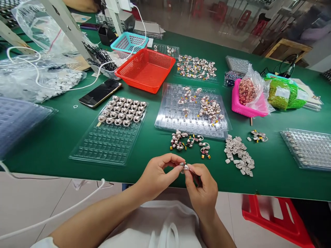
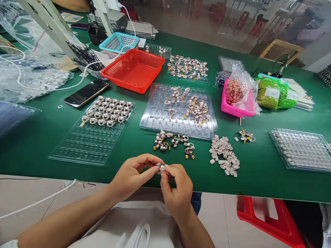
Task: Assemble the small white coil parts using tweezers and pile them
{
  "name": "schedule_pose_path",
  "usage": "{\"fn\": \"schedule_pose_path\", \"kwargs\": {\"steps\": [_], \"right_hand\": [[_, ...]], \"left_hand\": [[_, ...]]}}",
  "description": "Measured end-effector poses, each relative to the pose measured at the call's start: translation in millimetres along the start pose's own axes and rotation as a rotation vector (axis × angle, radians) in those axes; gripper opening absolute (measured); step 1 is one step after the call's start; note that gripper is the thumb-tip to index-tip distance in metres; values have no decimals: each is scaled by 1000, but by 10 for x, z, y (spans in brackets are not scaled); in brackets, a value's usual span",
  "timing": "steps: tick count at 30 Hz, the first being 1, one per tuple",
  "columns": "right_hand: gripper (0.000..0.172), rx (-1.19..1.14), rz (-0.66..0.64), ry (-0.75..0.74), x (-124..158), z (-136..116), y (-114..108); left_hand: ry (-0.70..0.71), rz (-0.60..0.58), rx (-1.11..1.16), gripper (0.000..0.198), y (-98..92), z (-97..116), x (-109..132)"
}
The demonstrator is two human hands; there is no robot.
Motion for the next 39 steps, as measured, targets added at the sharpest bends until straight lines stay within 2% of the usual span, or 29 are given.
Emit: {"fn": "schedule_pose_path", "kwargs": {"steps": [10,14,18,22,28,33,39], "right_hand": [[32,92,76,-156,73,-113,-36],[28,86,72,-112,67,-75,-40],[20,34,27,-13,42,4,-23],[13,19,13,49,27,58,-27],[9,-1,8,58,26,65,-36],[6,-59,-42,132,46,149,5],[5,-124,-72,194,63,216,36]], "left_hand": [[151,74,-192,9,39,122,55],[262,63,-256,15,53,200,95],[318,-11,-205,22,94,226,117],[277,-58,-146,25,111,211,112],[136,-26,-81,18,65,121,58],[41,-49,-11,18,68,11,21],[34,-27,-12,17,64,-14,16]]}}
Point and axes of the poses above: each hand's wrist, its own x-axis away from the middle knuckle, its own y-axis out of the palm, z = x × y, the point moved 10 cm from there along -x, towards the middle knuckle, and after that the axes turned 12 degrees about x, right-handed, at the moved point
